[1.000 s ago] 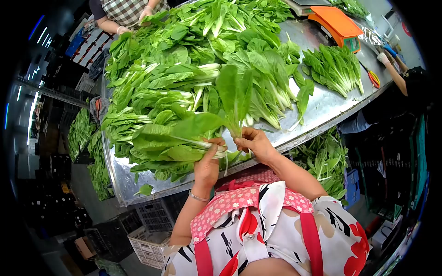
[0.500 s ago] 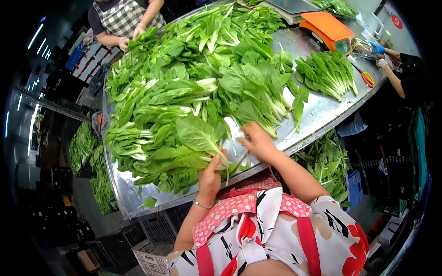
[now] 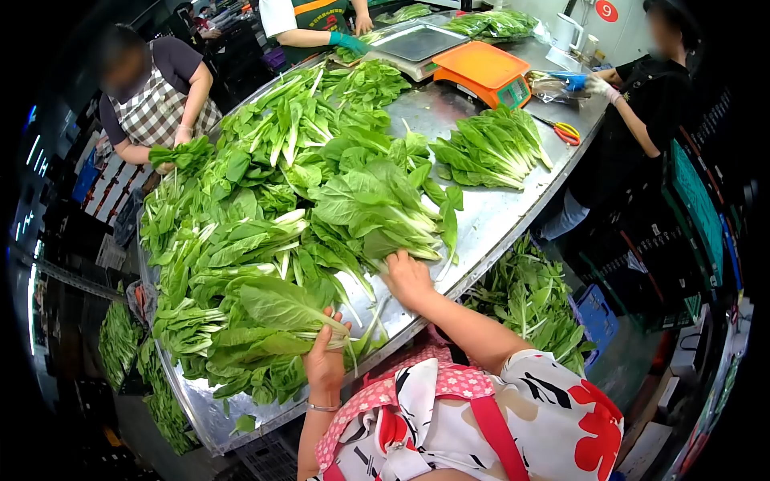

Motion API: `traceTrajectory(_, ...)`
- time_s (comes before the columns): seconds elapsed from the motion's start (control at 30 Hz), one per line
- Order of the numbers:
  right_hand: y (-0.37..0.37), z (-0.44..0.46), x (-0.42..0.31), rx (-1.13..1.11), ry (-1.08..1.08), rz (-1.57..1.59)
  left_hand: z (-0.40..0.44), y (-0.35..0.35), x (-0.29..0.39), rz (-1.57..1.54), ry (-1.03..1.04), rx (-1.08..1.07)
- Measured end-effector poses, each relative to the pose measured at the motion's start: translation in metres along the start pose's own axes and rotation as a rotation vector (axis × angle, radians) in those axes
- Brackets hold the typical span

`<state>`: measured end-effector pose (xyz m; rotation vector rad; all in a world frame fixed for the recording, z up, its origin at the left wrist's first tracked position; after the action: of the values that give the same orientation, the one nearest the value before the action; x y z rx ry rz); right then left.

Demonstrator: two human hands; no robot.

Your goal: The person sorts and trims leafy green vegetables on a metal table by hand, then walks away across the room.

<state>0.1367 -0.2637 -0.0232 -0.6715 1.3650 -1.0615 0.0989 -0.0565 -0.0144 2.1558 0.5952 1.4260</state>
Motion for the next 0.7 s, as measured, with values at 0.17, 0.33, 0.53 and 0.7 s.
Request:
traceTrajectory(0.17, -0.045, -0.002, -0.018, 0.131, 0.000, 0.518, 0.006, -0.011, 0.000, -0.018, -0.004, -0.026)
traceTrajectory(0.33, 0.001, -0.006, -0.001, -0.148, 0.330, 1.040, 0.005, -0.005, -0.002, 0.049, -0.024, -0.103)
traceTrajectory(0.53, -0.038, -0.024, -0.031, 0.119, -0.086, 0.063, 0.006, -0.016, -0.017, 0.021, -0.089, -0.077)
traceTrajectory(0.7, -0.013, -0.041, -0.073, -0.218, -0.206, 0.816, -0.002, -0.004, -0.010, 0.388, 0.032, -0.129)
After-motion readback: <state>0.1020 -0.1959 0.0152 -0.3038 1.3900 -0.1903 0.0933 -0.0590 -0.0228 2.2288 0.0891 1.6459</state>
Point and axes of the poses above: each hand's wrist, its own z-axis towards the middle knuckle, its own y-axis out of the palm, x = y × z, the point moved 8 cm from there along z, towards the middle knuckle
